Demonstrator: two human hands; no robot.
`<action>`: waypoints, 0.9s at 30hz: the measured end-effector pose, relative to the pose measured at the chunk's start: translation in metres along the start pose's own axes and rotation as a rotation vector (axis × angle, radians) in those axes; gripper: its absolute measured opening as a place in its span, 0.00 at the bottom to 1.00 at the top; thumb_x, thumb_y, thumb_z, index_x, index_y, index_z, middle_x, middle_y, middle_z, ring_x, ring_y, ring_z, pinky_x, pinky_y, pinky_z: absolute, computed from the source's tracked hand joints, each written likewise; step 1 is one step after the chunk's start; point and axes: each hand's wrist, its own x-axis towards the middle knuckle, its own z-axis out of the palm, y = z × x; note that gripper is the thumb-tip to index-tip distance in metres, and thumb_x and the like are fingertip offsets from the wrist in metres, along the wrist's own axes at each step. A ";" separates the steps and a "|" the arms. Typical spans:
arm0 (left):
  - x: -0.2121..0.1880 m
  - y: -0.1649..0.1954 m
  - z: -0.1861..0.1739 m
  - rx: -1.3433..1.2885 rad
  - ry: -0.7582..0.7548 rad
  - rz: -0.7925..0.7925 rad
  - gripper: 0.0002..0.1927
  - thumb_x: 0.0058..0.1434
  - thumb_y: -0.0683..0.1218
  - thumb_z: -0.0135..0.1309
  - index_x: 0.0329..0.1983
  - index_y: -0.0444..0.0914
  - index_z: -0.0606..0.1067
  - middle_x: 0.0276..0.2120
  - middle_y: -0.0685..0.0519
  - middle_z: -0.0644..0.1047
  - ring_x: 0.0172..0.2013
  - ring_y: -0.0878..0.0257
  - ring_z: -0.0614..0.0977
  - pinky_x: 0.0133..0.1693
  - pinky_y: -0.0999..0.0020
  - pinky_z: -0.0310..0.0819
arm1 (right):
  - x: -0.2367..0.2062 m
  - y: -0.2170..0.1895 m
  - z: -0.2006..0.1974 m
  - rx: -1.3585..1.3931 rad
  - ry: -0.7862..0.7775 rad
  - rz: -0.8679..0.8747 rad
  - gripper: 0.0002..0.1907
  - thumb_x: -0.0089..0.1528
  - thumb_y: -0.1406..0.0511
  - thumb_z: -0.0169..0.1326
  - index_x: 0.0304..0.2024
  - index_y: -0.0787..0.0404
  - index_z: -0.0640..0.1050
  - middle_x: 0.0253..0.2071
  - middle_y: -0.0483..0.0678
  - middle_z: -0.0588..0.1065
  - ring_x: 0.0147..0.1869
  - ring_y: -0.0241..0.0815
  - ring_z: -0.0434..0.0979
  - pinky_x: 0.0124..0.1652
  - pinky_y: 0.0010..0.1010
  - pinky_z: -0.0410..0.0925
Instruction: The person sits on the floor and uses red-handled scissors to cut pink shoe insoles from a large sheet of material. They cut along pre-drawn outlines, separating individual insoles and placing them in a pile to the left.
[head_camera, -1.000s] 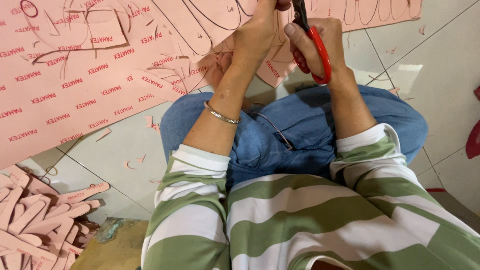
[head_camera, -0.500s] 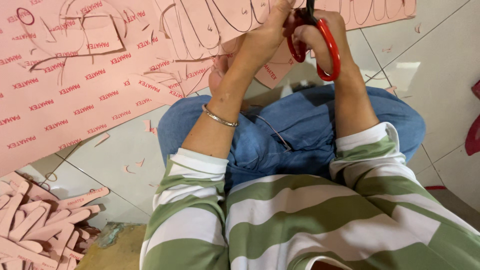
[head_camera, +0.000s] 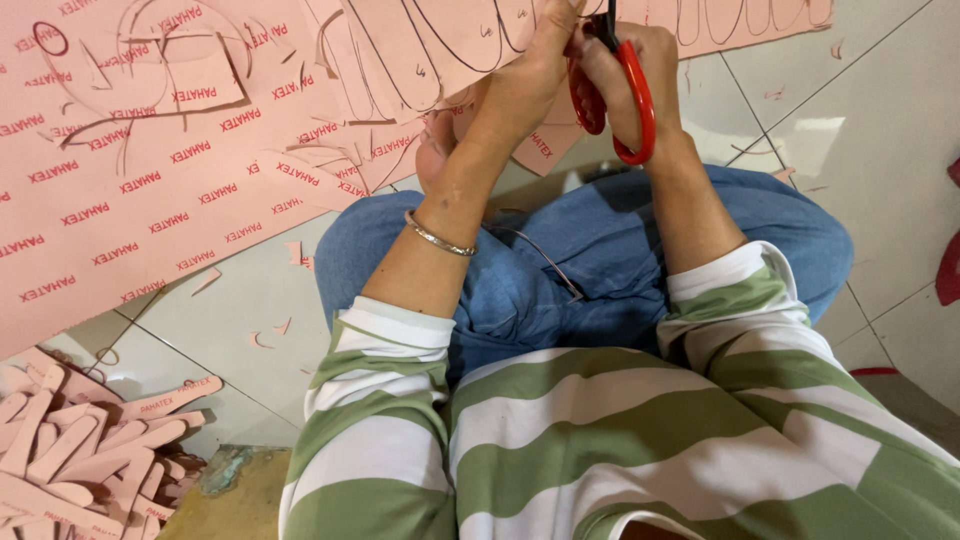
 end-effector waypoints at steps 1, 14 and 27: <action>0.001 -0.003 0.000 -0.050 -0.017 -0.037 0.19 0.74 0.55 0.49 0.40 0.36 0.81 0.28 0.59 0.75 0.28 0.71 0.75 0.30 0.72 0.72 | 0.000 0.000 0.001 -0.008 0.004 -0.007 0.13 0.73 0.66 0.49 0.41 0.70 0.80 0.26 0.46 0.75 0.28 0.34 0.75 0.30 0.26 0.68; 0.000 -0.023 -0.011 0.352 0.005 0.022 0.15 0.81 0.48 0.46 0.51 0.35 0.80 0.27 0.55 0.71 0.26 0.66 0.70 0.28 0.66 0.69 | 0.002 -0.016 0.004 0.143 -0.018 0.195 0.11 0.68 0.69 0.48 0.42 0.67 0.81 0.22 0.44 0.73 0.23 0.31 0.71 0.25 0.25 0.65; -0.009 0.024 0.012 -0.033 -0.032 -0.012 0.17 0.71 0.55 0.53 0.35 0.38 0.79 0.23 0.60 0.74 0.25 0.71 0.75 0.27 0.72 0.70 | 0.009 0.012 -0.008 -0.017 0.043 0.055 0.06 0.59 0.73 0.48 0.36 0.69 0.76 0.27 0.48 0.77 0.29 0.36 0.79 0.32 0.26 0.71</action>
